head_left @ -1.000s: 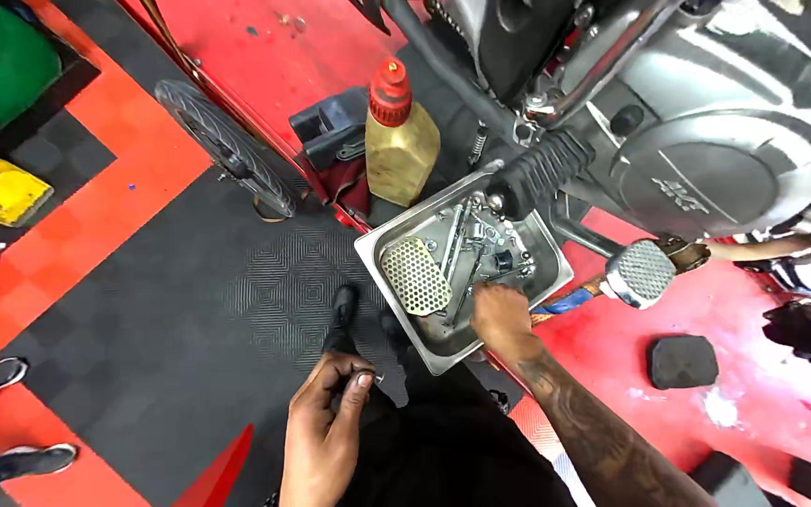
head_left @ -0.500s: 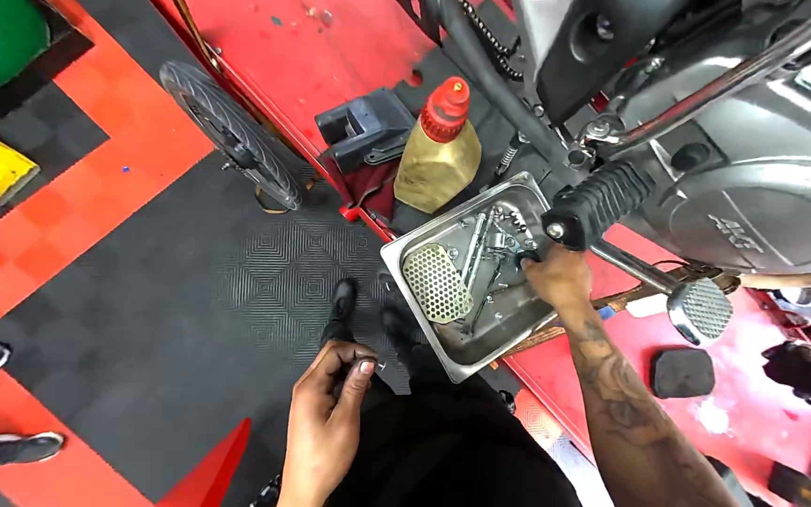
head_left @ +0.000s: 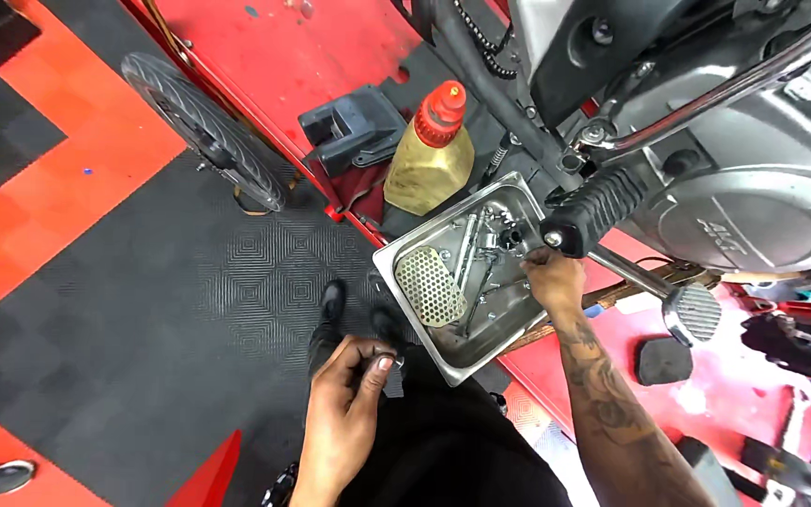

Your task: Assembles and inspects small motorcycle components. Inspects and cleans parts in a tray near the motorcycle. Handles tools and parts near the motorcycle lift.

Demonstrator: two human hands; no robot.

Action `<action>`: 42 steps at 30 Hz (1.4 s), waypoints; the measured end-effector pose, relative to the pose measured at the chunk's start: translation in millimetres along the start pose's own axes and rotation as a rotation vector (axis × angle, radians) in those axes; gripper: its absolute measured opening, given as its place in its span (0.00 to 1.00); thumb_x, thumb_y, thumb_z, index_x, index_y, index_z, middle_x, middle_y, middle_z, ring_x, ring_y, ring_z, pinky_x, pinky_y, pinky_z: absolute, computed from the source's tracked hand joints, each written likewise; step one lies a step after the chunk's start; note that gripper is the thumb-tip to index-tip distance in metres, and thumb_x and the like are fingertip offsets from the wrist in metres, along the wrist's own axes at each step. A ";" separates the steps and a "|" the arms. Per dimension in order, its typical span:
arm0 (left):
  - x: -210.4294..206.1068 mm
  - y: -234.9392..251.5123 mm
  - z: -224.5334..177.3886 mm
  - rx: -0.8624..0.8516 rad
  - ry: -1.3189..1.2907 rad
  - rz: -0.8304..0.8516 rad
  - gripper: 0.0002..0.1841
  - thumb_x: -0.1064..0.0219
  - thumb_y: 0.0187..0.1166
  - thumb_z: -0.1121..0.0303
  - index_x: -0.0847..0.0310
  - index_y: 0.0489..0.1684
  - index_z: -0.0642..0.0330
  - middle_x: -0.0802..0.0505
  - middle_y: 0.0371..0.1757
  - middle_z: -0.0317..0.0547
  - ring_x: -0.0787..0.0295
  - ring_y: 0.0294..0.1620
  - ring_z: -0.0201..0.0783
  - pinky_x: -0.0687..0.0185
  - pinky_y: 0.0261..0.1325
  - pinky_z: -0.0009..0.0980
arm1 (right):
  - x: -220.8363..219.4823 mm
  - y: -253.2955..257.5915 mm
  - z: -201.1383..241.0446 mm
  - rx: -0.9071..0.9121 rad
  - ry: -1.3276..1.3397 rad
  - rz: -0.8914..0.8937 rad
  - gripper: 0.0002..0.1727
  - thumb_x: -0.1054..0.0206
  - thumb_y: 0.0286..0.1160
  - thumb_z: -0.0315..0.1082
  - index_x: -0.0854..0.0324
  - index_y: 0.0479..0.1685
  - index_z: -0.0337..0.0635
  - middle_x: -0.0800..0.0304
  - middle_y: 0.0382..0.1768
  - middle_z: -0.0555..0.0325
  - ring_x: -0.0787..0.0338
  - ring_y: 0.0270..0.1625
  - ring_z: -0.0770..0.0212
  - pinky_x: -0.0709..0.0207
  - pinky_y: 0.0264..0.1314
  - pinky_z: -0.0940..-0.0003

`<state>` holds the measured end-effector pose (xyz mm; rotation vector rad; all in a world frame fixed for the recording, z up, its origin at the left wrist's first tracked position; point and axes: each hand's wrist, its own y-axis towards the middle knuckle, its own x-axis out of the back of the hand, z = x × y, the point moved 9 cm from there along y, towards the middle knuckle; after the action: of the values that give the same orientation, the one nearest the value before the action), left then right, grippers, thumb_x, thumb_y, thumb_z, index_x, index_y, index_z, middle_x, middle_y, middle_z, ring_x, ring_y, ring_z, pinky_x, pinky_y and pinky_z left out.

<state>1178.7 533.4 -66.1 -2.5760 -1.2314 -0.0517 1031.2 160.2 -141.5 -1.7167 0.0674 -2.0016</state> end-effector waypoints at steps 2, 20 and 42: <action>-0.7 1.3 -1.2 -0.010 0.003 0.007 0.09 0.37 0.85 0.62 0.10 0.44 0.52 0.10 0.40 0.35 0.14 0.31 0.34 0.14 0.32 0.28 | -4.2 0.5 5.2 0.002 0.000 -0.028 0.14 0.21 0.66 0.46 0.09 0.41 0.46 0.06 0.40 0.44 0.10 0.49 0.36 0.24 0.52 0.25; -15.4 -2.1 -13.9 -0.047 -0.004 0.041 0.09 0.36 0.85 0.64 0.10 0.44 0.55 0.09 0.41 0.37 0.13 0.35 0.33 0.12 0.38 0.28 | -28.1 5.6 3.0 -0.137 0.156 -0.046 0.19 0.23 0.67 0.55 0.07 0.38 0.48 0.06 0.40 0.42 0.09 0.49 0.34 0.23 0.48 0.26; -56.8 21.7 -37.5 0.201 -0.367 0.053 0.11 0.40 0.86 0.71 0.13 0.49 0.69 0.11 0.35 0.50 0.15 0.31 0.39 0.14 0.38 0.31 | 35.8 -127.5 58.0 0.371 1.089 0.209 0.07 0.30 0.79 0.34 0.14 0.43 0.39 0.06 0.35 0.51 0.05 0.35 0.53 0.08 0.37 0.59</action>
<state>1162.7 467.4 -44.1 -2.5072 -1.2102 0.5499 1040.1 273.6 -52.2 -0.2600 0.2105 -2.3423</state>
